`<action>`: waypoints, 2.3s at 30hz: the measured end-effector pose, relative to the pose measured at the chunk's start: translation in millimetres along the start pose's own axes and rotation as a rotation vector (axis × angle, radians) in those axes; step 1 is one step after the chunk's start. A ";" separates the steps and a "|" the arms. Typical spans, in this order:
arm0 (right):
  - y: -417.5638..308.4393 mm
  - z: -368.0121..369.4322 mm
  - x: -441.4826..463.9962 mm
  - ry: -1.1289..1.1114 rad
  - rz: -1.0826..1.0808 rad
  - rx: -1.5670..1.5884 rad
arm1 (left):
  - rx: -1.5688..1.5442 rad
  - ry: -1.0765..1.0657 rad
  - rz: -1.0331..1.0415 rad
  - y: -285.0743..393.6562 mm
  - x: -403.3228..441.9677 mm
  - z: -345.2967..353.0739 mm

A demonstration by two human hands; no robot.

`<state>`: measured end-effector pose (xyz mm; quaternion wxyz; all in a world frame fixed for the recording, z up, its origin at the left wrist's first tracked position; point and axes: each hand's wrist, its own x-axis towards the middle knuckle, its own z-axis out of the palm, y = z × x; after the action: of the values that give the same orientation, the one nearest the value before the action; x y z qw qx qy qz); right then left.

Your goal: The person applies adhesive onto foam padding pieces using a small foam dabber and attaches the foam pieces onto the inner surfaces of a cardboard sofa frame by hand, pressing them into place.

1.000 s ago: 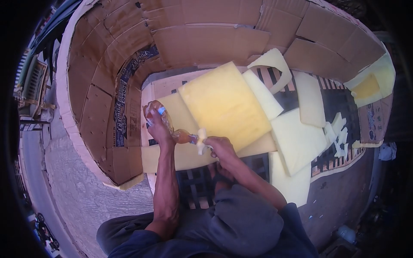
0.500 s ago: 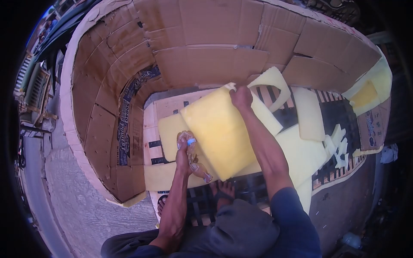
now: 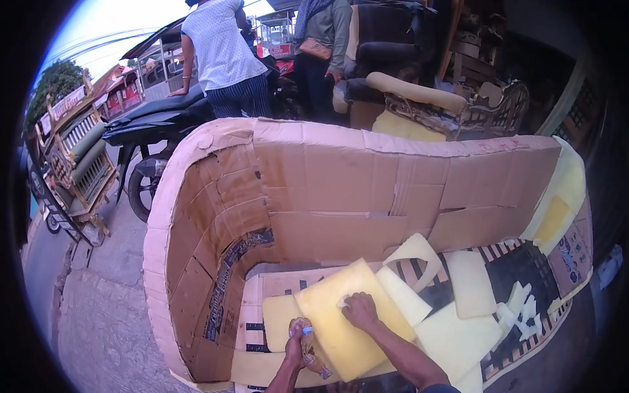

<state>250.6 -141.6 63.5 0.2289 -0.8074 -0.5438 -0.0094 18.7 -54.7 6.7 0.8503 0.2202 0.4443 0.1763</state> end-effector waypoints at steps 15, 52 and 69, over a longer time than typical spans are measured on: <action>-85.6 -39.3 -97.3 -0.053 0.859 1.103 | -0.087 0.121 0.402 109.6 -33.3 15.7; -2.9 16.8 94.5 -0.052 0.541 0.222 | -0.274 -0.139 -0.100 6.6 0.0 -15.2; -51.0 14.9 -17.0 -0.365 -0.189 0.237 | -0.388 -0.167 -0.146 -1.1 1.6 -26.0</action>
<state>195.3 -135.2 64.0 0.2182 -0.7085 -0.6468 0.1793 -2.0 -49.2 -8.2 0.9212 0.0334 0.3446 0.1777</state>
